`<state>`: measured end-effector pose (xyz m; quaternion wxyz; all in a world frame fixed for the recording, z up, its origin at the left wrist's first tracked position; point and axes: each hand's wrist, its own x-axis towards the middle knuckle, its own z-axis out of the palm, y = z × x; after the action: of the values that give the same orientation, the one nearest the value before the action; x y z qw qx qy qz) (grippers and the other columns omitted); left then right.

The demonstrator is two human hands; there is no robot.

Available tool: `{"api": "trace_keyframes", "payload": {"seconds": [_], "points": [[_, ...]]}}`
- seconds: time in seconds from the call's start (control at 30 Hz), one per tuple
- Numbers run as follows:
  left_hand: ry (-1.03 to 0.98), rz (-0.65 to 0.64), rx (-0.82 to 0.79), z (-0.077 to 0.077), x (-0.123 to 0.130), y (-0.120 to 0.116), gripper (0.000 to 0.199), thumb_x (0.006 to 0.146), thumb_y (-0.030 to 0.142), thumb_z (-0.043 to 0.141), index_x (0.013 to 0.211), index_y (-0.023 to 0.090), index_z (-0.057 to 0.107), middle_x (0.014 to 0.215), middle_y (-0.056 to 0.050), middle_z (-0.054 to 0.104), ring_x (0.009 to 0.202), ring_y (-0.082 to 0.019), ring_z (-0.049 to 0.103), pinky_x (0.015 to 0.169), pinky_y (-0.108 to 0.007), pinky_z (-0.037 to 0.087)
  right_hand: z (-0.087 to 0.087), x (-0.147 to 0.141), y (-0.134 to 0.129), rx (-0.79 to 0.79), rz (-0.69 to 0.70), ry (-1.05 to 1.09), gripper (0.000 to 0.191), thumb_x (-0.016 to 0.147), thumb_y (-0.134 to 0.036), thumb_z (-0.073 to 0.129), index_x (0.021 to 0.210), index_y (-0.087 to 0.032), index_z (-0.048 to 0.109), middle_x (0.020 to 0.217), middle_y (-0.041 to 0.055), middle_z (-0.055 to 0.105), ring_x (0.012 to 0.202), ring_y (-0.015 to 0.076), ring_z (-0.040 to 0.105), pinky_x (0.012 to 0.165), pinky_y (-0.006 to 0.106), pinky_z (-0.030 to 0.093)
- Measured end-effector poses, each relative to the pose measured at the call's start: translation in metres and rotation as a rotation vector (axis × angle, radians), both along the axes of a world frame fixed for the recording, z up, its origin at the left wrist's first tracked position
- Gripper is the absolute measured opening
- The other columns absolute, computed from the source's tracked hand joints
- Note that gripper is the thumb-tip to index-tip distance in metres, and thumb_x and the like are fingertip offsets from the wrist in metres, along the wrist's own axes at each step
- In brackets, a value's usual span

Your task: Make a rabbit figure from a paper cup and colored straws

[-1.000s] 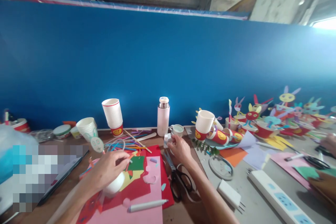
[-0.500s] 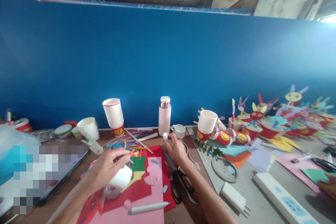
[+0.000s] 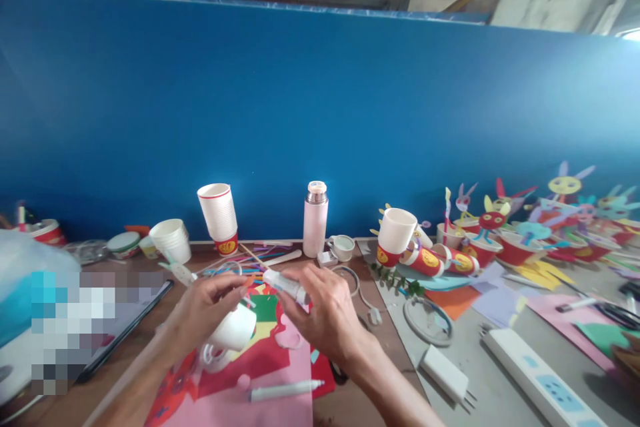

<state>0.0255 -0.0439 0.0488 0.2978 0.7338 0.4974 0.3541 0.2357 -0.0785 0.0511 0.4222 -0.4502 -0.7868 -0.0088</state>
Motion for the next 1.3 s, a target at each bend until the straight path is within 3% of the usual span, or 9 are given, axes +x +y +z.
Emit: {"api": "trace_keyframes", "payload": {"seconds": [0.27, 0.4, 0.73, 1.0, 1.3], "points": [[0.105, -0.011, 0.148, -0.007, 0.009, -0.003, 0.023, 0.078, 0.027, 0.049, 0.081, 0.019, 0.07, 0.078, -0.003, 0.07, 0.068, -0.017, 0.06, 0.061, -0.026, 0.043, -0.004, -0.011, -0.006, 0.146, -0.007, -0.071, 0.017, 0.083, -0.026, 0.053, 0.096, -0.017, 0.06, 0.071, 0.0033, 0.061, 0.065, 0.0161, 0.056, 0.061, 0.028, 0.042], [0.119, -0.019, 0.174, -0.009, 0.011, -0.004, 0.023, 0.08, 0.025, 0.047, 0.084, 0.019, 0.069, 0.08, -0.003, 0.068, 0.073, -0.017, 0.059, 0.065, -0.025, 0.042, -0.004, -0.015, -0.007, 0.156, 0.013, -0.084, 0.015, 0.083, -0.024, 0.053, 0.094, -0.017, 0.06, 0.071, 0.0034, 0.062, 0.066, 0.0163, 0.056, 0.061, 0.028, 0.041], [0.055, -0.071, 0.166, -0.008, 0.016, -0.008, 0.023, 0.082, 0.021, 0.043, 0.069, 0.019, 0.062, 0.069, 0.0, 0.059, 0.068, -0.014, 0.054, 0.062, -0.022, 0.039, -0.011, -0.018, -0.004, 0.148, 0.006, -0.136, 0.014, 0.082, -0.019, 0.053, 0.093, -0.017, 0.059, 0.071, 0.0034, 0.062, 0.067, 0.0167, 0.057, 0.062, 0.029, 0.039], [0.06, -0.105, 0.122, -0.002, 0.016, -0.012, 0.026, 0.084, 0.024, 0.041, 0.071, 0.018, 0.062, 0.069, 0.0, 0.057, 0.067, -0.014, 0.053, 0.061, -0.023, 0.038, -0.011, -0.016, -0.005, 0.165, -0.02, -0.194, 0.014, 0.085, -0.021, 0.05, 0.093, -0.016, 0.06, 0.069, 0.0027, 0.06, 0.066, 0.0157, 0.056, 0.063, 0.028, 0.038], [0.06, -0.092, 0.114, -0.007, 0.016, -0.011, 0.025, 0.082, 0.026, 0.044, 0.077, 0.019, 0.067, 0.073, -0.001, 0.064, 0.069, -0.015, 0.055, 0.062, -0.024, 0.039, -0.012, -0.015, -0.003, 0.148, -0.048, -0.231, 0.014, 0.083, -0.021, 0.051, 0.092, -0.016, 0.06, 0.072, 0.004, 0.062, 0.067, 0.0166, 0.056, 0.063, 0.029, 0.038]]}}
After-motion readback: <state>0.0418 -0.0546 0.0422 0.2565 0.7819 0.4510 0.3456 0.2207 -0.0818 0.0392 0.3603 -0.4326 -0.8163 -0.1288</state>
